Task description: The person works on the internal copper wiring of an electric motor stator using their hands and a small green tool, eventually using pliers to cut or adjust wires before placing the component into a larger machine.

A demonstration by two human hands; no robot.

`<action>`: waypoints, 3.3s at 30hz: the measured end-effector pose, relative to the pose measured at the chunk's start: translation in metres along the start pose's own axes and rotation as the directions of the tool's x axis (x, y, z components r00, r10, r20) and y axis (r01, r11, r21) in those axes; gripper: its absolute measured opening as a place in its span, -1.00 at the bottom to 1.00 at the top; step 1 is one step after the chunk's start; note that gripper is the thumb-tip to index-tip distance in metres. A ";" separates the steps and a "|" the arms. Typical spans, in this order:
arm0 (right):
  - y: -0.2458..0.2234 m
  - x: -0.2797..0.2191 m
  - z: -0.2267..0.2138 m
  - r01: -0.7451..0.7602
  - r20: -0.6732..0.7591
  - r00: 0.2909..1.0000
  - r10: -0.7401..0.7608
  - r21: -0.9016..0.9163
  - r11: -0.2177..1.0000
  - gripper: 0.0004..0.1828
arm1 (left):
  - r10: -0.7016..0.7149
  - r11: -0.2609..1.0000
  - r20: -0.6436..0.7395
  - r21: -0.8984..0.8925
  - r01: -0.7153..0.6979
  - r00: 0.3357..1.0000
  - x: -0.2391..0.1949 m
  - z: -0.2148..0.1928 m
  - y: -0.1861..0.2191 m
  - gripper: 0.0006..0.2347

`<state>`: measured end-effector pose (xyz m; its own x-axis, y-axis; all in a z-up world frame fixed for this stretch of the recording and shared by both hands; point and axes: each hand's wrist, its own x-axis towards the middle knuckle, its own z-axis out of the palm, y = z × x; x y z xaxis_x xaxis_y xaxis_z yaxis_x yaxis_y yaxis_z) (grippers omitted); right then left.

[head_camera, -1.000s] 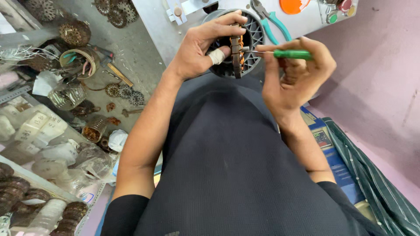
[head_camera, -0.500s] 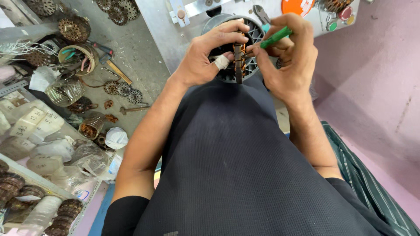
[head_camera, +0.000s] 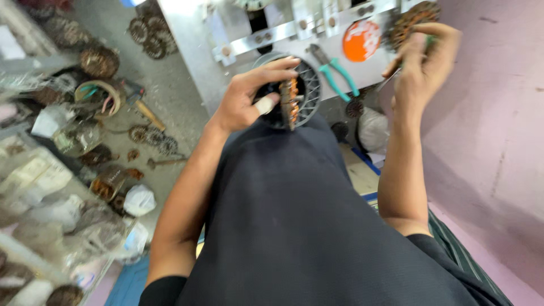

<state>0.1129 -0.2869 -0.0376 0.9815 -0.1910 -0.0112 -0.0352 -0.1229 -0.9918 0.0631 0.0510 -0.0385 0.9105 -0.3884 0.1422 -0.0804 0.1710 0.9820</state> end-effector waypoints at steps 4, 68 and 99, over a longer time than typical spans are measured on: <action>0.085 0.047 -0.036 0.287 0.228 0.958 -0.176 -0.703 0.651 -0.87 | -0.159 0.944 -0.071 -0.301 0.131 0.985 0.001 0.010 0.001 -0.39; -0.086 -0.104 0.120 0.408 0.356 0.904 -0.238 -0.547 0.731 -0.76 | -0.043 0.997 0.033 -0.062 0.045 0.999 -0.002 -0.010 -0.009 -0.55; -0.076 -0.033 0.107 -0.084 0.534 0.716 0.449 -0.573 0.816 -0.83 | 0.004 0.983 0.050 -0.185 0.006 0.999 -0.007 -0.021 -0.029 -0.52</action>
<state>0.1036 -0.1666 0.0249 0.7878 0.3285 -0.5211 -0.2186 -0.6418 -0.7350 0.0673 0.0677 -0.0703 0.8888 -0.4325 0.1518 0.0012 0.3333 0.9428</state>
